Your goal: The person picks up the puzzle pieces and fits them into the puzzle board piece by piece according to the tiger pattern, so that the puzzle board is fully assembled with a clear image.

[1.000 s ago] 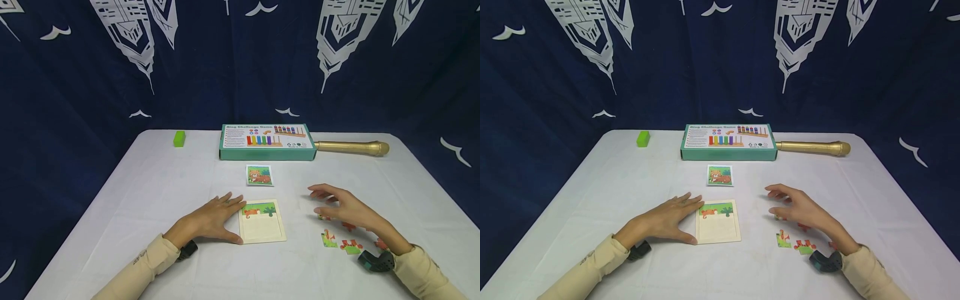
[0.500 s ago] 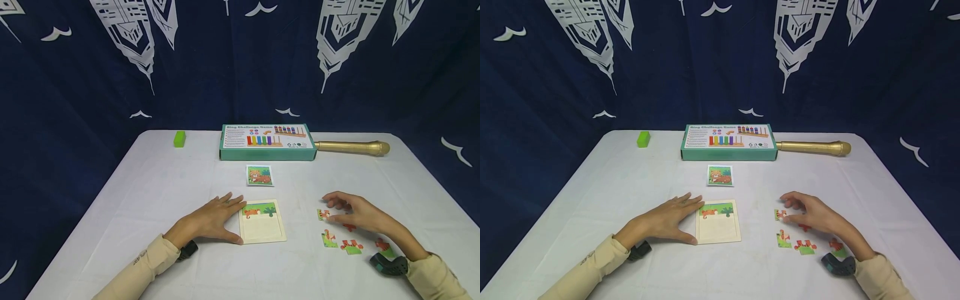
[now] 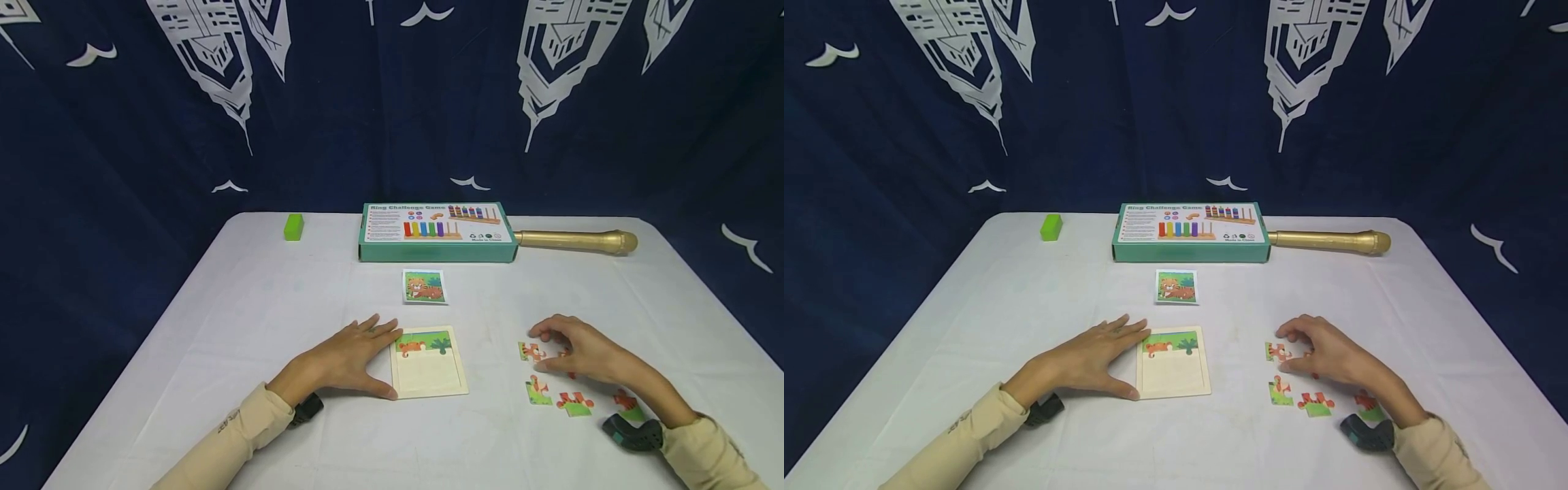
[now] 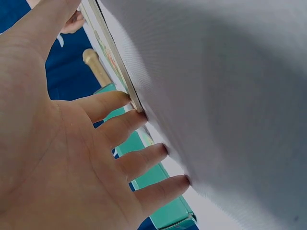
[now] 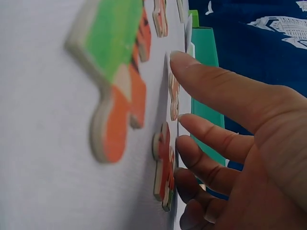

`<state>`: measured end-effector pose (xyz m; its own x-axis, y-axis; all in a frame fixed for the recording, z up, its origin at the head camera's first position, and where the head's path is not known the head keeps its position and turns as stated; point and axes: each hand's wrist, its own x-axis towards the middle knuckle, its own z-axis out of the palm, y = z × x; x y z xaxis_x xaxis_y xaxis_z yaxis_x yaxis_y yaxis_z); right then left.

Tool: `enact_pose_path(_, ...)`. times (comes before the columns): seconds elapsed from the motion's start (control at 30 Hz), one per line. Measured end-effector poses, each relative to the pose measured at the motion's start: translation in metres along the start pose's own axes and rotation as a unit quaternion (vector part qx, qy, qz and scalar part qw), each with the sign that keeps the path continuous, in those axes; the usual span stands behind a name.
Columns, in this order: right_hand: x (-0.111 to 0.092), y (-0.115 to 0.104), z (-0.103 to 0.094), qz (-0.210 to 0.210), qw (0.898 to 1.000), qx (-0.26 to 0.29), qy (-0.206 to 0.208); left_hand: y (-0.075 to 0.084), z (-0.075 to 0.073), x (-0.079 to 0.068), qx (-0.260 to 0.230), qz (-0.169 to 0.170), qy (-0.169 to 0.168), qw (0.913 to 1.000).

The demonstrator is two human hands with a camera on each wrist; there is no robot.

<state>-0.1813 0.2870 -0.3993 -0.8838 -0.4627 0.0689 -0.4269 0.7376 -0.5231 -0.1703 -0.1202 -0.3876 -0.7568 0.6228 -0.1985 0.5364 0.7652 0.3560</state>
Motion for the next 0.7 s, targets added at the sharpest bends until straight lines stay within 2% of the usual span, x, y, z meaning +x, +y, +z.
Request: enact_pose_path(0.7,0.0004,0.0005,0.0019,0.006,1.000,-0.005,0.008,-0.0009,0.0016,0.0000,-0.002,0.001,0.001,1.0000)
